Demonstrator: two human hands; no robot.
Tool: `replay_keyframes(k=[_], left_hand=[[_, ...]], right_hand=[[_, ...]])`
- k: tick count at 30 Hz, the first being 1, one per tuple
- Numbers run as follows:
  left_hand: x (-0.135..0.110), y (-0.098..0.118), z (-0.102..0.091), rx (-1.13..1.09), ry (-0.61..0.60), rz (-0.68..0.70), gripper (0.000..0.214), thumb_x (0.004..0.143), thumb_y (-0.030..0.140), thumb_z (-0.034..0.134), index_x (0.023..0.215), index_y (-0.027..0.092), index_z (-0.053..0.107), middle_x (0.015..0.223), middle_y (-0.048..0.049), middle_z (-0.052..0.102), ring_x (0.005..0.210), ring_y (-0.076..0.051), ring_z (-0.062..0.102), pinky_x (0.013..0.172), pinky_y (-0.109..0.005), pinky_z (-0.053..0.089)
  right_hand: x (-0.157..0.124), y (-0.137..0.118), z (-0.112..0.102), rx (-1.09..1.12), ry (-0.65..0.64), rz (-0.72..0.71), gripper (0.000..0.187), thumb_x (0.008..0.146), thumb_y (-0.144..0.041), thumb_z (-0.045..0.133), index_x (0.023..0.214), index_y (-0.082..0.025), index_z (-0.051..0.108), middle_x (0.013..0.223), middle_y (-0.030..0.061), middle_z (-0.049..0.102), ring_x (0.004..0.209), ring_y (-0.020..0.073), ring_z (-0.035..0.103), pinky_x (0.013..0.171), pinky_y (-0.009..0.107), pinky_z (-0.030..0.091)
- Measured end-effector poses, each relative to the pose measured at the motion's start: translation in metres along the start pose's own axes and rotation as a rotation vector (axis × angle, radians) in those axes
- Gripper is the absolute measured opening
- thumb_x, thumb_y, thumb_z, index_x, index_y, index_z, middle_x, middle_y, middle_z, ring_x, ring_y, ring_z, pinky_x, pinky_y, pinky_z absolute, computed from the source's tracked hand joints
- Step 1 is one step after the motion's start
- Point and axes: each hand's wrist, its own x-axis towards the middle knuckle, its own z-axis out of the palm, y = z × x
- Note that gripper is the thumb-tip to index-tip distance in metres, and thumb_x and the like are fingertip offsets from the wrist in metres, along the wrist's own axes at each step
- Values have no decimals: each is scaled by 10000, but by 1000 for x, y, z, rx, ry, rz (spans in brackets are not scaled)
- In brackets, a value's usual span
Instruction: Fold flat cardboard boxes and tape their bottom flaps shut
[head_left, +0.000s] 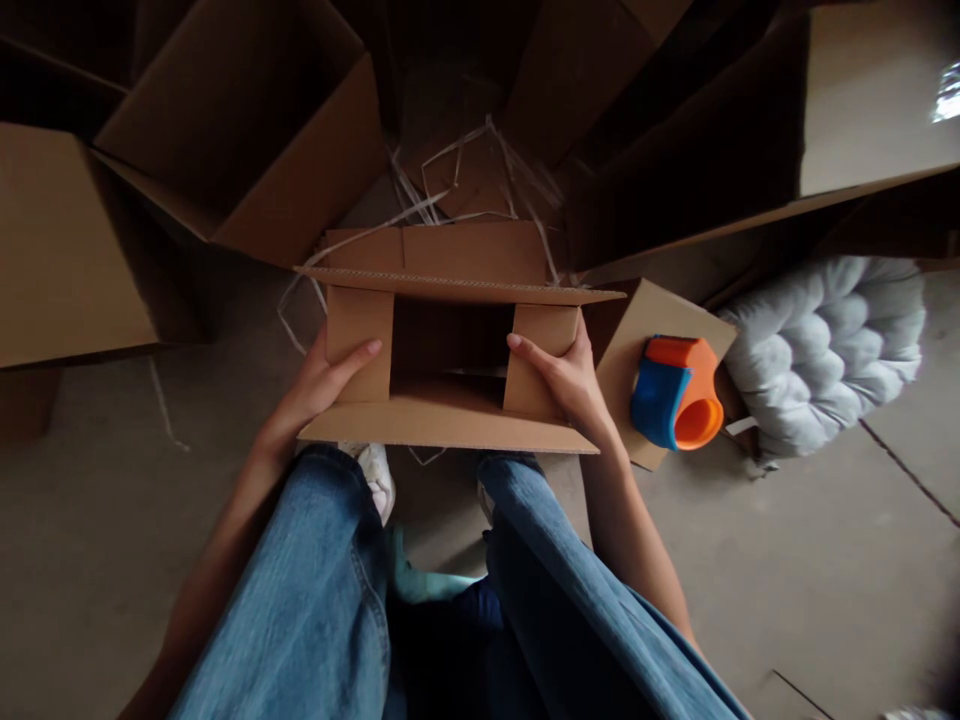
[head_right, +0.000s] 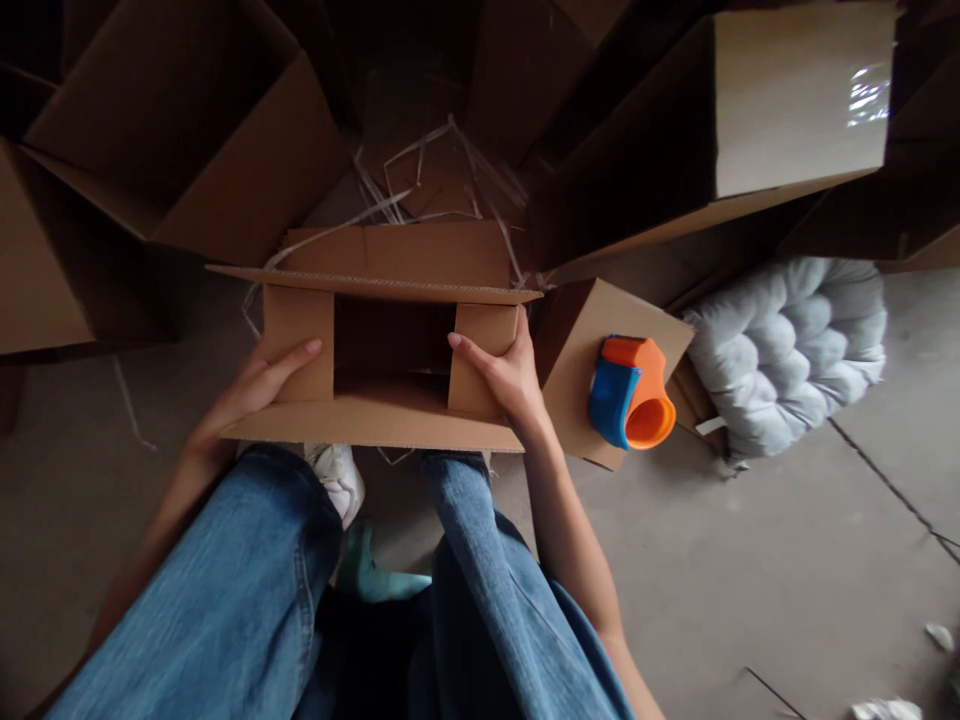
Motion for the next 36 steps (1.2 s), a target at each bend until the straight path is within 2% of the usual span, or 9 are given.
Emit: replay_keyframes(k=[18, 29, 36], left_hand=[[1, -3, -1, -4, 3, 0, 714, 804, 557, 745, 1455, 328, 563, 1338, -83, 700, 1294, -375, 618, 1046, -538, 530], [1, -3, -1, -18, 13, -8, 691, 792, 552, 757, 1422, 325, 588, 1359, -77, 688, 1340, -374, 583, 1098, -537, 495], [-1, 0, 0, -4, 15, -5, 698, 805, 545, 744, 1442, 319, 572, 1337, -88, 698, 1310, -382, 606, 1059, -547, 518]], right_hand=[[-2, -3, 0, 9, -13, 9, 819, 641, -646, 859, 1309, -294, 542, 1219, 69, 686, 1134, 299, 639, 1003, 498, 548], [-1, -2, 0, 15, -1, 24, 820, 632, -644, 865, 1301, -293, 548, 1213, 69, 688, 1131, 304, 642, 1002, 507, 554], [-2, -3, 0, 14, 1, 28, 808, 640, -650, 858, 1296, -296, 548, 1219, 67, 689, 1118, 296, 646, 1006, 497, 554]])
